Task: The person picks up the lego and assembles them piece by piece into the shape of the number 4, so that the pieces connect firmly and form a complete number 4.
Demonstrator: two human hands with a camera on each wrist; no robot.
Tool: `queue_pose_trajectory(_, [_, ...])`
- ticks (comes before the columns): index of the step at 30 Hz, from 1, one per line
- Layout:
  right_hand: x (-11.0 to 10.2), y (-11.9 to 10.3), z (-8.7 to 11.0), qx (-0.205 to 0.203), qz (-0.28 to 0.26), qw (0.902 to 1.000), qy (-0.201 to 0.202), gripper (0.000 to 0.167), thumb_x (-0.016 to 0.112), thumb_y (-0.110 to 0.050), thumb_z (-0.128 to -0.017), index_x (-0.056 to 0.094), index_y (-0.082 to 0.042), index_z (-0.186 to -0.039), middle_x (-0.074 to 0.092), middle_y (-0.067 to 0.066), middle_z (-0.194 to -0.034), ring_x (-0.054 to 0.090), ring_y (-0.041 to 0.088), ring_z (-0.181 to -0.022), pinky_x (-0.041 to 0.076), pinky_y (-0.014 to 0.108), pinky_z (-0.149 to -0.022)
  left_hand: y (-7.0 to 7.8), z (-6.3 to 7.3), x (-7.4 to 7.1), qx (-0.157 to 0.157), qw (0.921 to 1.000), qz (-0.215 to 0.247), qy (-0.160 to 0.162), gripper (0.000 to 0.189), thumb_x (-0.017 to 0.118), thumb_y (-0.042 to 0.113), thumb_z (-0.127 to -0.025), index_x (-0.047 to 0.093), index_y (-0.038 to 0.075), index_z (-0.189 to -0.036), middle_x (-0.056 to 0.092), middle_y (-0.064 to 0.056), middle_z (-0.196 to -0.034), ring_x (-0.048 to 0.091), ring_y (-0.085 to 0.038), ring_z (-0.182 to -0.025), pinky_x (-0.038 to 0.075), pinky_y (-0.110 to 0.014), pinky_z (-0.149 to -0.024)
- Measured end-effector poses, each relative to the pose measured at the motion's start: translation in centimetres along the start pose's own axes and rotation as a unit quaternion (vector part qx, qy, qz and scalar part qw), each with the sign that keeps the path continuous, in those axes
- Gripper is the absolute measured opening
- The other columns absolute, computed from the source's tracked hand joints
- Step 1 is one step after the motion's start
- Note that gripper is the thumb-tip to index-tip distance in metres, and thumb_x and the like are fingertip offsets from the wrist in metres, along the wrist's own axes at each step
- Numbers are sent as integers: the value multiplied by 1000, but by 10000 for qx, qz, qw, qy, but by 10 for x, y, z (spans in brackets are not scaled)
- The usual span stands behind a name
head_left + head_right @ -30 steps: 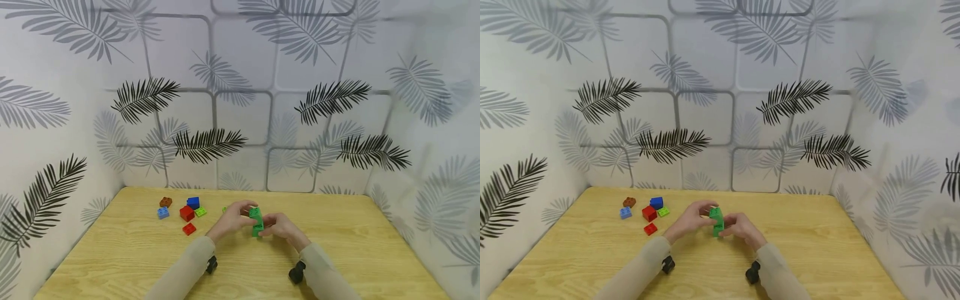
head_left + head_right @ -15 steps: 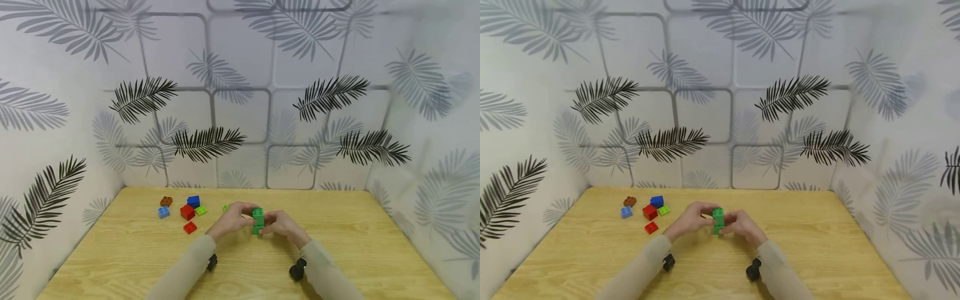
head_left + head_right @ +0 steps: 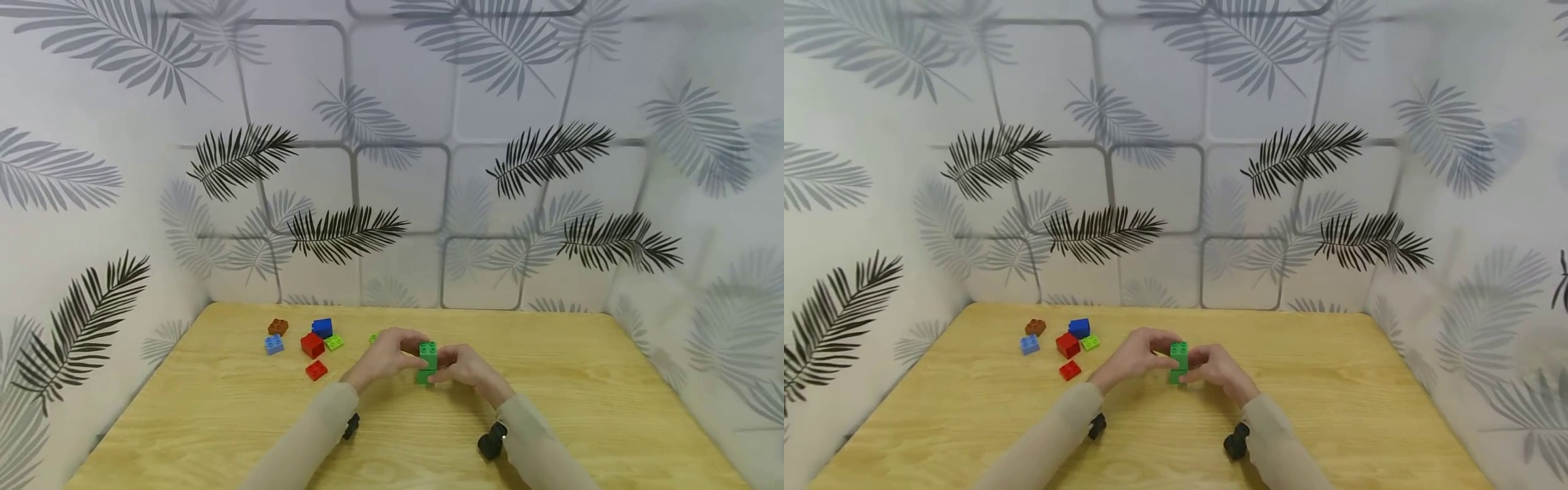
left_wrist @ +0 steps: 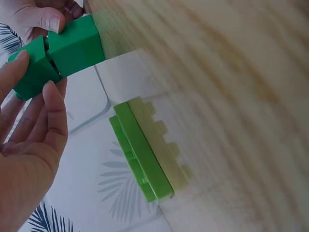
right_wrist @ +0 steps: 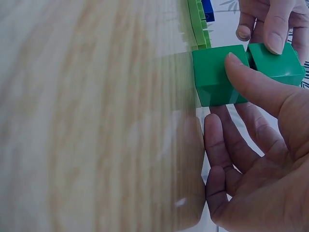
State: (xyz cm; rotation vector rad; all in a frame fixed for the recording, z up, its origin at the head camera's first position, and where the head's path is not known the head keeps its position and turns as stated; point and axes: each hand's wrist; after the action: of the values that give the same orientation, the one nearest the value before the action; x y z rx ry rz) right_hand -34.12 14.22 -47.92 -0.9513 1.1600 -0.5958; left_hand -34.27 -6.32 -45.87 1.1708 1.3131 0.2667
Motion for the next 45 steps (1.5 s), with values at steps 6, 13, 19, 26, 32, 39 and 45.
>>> queue_pose_trajectory(6, [0, 2, 0, -1, 5, 10000, 42, 34, 83, -10, -77, 72, -4, -109, 73, 4, -97, 64, 14, -88, 50, 37, -88, 4, -2, -3, -109, 9999, -28, -68, 36, 80, 17, -83, 71, 15, -117, 73, 2, -106, 69, -10, -95, 55, -30, -84])
queue_pose_trajectory(13, [-1, 1, 5, -204, -93, 9997, -98, 33, 82, -10, -77, 72, -2, -108, 72, 7, -97, 64, 15, -88, 50, 36, -86, 3, -2, -1, -54, 9994, -323, -132, 31, 80, 20, -83, 72, 21, -113, 72, 10, -102, 67, -8, -95, 53, -35, -91])
queue_pose_trajectory(19, [-4, -1, 9, -478, -102, 9983, -315, 32, 81, -16, -81, 72, -5, -109, 73, 3, -99, 64, 13, -90, 50, 36, -88, 1, 2, 2, -84, 9997, -231, -35, 30, 80, 20, -83, 71, 23, -111, 70, 10, -102, 67, -17, -101, 51, -38, -93])
queue_pose_trajectory(26, [-7, -5, 13, -387, -926, 9949, -130, 43, 78, -18, -85, 66, -3, -124, 69, 12, -118, 65, 21, -107, 53, 39, -94, -1, 2, 2, 42, 9995, -276, -145, 27, 79, 20, -84, 70, 24, -109, 71, 11, -101, 65, -5, -94, 52, -40, -94])
queue_pose_trajectory(32, [-7, -12, 20, -517, -1261, 9906, 150, 44, 77, -17, -85, 64, -2, -124, 68, 14, -119, 66, 23, -108, 53, 40, -95, -2, -3, -1, 142, 9987, -439, -222, 32, 80, 18, -83, 70, 21, -113, 73, 7, -101, 68, -6, -93, 54, -36, -90])
queue_pose_trajectory(39, [-3, -11, 19, -406, -1425, 9874, 550, 45, 78, -15, -84, 63, -1, -124, 67, 14, -120, 65, 21, -107, 53, 39, -95, 1, -5, -3, 277, 9977, -558, -261, 36, 80, 19, -83, 69, 18, -117, 74, 3, -104, 69, -9, -94, 55, -30, -86])
queue_pose_trajectory(45, [-2, -11, 16, -368, -1558, 9855, 569, 43, 79, -15, -84, 65, -4, -123, 69, 10, -118, 65, 19, -105, 52, 39, -96, -2, -6, -7, 300, 9984, -436, -212, 41, 81, 26, -82, 68, 18, -119, 73, 4, -106, 68, -12, -98, 53, -39, -90])
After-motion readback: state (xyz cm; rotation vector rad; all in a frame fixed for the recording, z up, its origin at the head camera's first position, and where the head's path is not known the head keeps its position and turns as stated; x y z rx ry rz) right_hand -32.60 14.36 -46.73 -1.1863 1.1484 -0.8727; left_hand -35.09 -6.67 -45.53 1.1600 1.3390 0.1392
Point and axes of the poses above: each hand's wrist, its own z-axis away from the middle knuckle, its own x-axis out of the palm, y = z × x
